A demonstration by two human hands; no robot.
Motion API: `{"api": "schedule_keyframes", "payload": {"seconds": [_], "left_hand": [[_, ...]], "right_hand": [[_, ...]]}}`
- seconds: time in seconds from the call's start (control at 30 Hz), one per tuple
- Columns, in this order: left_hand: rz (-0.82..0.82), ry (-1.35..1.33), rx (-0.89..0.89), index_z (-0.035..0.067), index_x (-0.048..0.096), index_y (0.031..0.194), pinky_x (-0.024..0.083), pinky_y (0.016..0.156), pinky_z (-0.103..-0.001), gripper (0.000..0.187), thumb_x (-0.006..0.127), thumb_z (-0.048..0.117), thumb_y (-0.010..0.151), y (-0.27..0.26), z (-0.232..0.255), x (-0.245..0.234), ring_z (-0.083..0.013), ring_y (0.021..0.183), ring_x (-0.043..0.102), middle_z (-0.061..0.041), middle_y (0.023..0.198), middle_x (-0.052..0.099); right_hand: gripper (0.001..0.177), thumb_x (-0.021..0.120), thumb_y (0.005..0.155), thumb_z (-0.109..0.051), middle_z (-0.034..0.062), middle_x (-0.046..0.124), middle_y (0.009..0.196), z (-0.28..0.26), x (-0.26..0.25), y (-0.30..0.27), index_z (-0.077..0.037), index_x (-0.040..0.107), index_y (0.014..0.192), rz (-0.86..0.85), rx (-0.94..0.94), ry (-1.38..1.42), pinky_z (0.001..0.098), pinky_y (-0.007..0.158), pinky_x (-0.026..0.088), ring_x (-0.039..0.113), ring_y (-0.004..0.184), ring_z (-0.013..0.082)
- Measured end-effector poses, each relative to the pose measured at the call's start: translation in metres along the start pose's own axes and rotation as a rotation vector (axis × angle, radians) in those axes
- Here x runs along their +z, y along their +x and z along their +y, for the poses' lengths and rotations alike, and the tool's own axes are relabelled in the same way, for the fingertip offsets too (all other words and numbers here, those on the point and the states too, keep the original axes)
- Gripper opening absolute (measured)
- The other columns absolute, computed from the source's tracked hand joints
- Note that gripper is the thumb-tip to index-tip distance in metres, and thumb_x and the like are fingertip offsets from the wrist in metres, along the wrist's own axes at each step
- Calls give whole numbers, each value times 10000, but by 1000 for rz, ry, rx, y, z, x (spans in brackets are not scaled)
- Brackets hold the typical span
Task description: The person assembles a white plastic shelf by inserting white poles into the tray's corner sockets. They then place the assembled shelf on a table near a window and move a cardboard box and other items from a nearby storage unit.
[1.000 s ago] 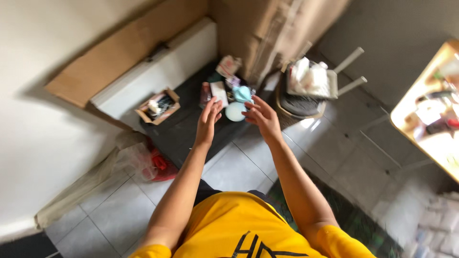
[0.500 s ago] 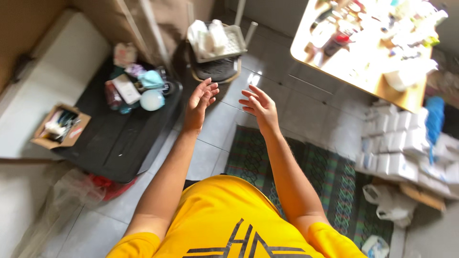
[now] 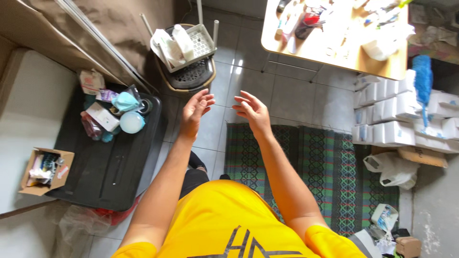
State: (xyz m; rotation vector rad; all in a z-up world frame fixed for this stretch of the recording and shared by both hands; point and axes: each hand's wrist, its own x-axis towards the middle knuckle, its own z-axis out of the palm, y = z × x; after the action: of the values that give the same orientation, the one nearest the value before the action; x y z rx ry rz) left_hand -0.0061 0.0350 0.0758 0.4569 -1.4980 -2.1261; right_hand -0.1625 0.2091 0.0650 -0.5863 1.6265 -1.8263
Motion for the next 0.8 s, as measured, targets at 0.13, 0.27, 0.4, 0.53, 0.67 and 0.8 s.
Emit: {"api": "schedule_keyframes", "payload": {"seconds": [0.13, 0.27, 0.4, 0.53, 0.67, 0.8], "left_hand": [[17, -8, 2, 33, 543, 1448, 497, 1024, -312, 490, 562, 314, 1047, 40, -5, -40, -163, 1181, 660, -99, 1320, 675], [49, -50, 23, 25, 561, 1433, 496, 972, -278, 433, 555, 259, 1068, 81, -2, -98, -145, 1130, 664, -88, 1280, 691], [152, -85, 59, 24, 570, 1422, 518, 910, -265, 383, 546, 203, 1085, 128, 6, -163, -130, 1053, 668, -81, 1218, 708], [245, -22, 45, 21, 596, 1401, 522, 903, -257, 366, 533, 193, 1084, 159, 12, -209, -119, 1048, 672, -86, 1207, 721], [317, 37, -42, 27, 595, 1393, 532, 908, -253, 374, 524, 195, 1066, 197, -2, -238, -116, 1052, 689, -83, 1206, 723], [360, 78, -88, 17, 582, 1396, 517, 879, -259, 383, 541, 179, 1052, 251, -42, -268, -134, 1042, 674, -91, 1203, 723]], "right_hand": [[458, 595, 1035, -189, 155, 694, 1325, 11, 29, 50, -36, 536, 1463, -29, 18, 12, 339, 871, 611, 746, 1082, 240], [459, 591, 1037, -182, 140, 693, 1326, 15, 75, 115, -40, 522, 1467, -83, 36, -18, 327, 836, 597, 743, 1058, 228], [447, 592, 1048, -174, 133, 696, 1336, 20, 117, 167, -38, 526, 1469, -131, 9, -85, 323, 864, 606, 742, 1085, 216], [431, 585, 1056, -165, 137, 697, 1342, 28, 145, 204, -32, 542, 1464, -164, 34, -147, 326, 891, 610, 733, 1108, 207], [438, 569, 1041, -156, 125, 691, 1334, 44, 152, 252, -45, 531, 1462, -164, 138, -205, 334, 890, 615, 731, 1101, 197], [423, 571, 1045, -155, 117, 697, 1316, 78, 148, 318, -49, 543, 1453, -180, 206, -214, 332, 878, 613, 731, 1086, 193]]}}
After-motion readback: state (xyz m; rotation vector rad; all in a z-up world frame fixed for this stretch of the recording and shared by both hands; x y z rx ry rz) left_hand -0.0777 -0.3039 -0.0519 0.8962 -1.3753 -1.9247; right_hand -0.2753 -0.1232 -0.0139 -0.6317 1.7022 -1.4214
